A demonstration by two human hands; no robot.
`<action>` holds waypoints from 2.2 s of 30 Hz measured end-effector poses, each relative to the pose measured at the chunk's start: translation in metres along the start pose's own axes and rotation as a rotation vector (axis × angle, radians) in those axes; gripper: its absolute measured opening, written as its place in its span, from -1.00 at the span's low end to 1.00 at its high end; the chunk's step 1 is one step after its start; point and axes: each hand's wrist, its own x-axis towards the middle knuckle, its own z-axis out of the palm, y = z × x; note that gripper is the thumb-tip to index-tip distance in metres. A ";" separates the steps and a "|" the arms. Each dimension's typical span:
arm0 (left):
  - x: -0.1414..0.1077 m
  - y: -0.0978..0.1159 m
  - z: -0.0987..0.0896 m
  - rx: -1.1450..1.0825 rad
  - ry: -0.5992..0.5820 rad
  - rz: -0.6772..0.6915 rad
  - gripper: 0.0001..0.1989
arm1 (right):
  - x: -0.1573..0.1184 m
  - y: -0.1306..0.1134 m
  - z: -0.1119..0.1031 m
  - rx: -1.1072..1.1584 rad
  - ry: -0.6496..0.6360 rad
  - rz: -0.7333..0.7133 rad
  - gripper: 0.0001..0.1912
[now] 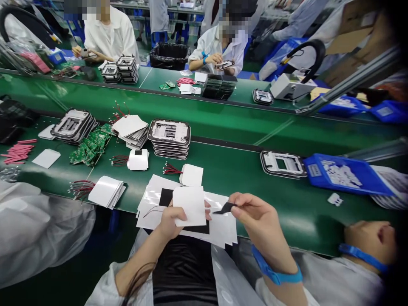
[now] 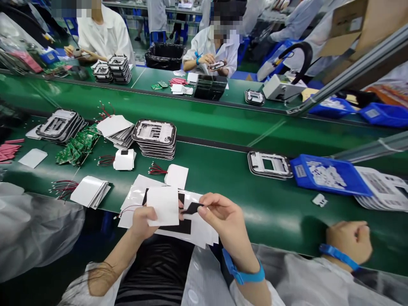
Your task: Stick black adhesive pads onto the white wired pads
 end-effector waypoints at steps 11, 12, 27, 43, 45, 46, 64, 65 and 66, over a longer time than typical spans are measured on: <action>-0.013 0.015 0.002 0.056 0.240 0.142 -0.54 | 0.005 -0.010 0.013 0.071 -0.060 0.266 -0.85; -0.013 0.017 -0.002 0.057 0.271 0.166 -0.53 | 0.005 -0.004 0.007 0.052 -0.019 0.286 -0.83; -0.011 -0.009 -0.031 0.231 0.194 0.043 -0.44 | -0.003 0.093 -0.023 -0.111 0.089 0.442 -0.62; 0.017 -0.030 -0.026 1.013 -0.464 -0.144 -0.50 | -0.003 0.099 -0.011 -0.310 0.114 0.307 -0.81; 0.017 -0.032 -0.025 1.072 -0.460 -0.149 -0.50 | 0.001 0.094 -0.014 -0.277 0.097 0.322 -0.79; 0.017 -0.033 -0.024 1.102 -0.460 -0.150 -0.50 | 0.004 0.090 -0.017 -0.254 0.091 0.333 -0.77; 0.027 -0.039 -0.028 1.364 -0.520 -0.036 -0.48 | 0.019 0.101 -0.021 -0.264 0.073 0.345 -0.72; 0.029 -0.040 -0.030 1.361 -0.517 -0.041 -0.49 | 0.019 0.102 -0.021 -0.281 0.072 0.338 -0.73; 0.032 -0.042 -0.030 1.356 -0.518 -0.050 -0.50 | 0.019 0.104 -0.021 -0.299 0.071 0.330 -0.74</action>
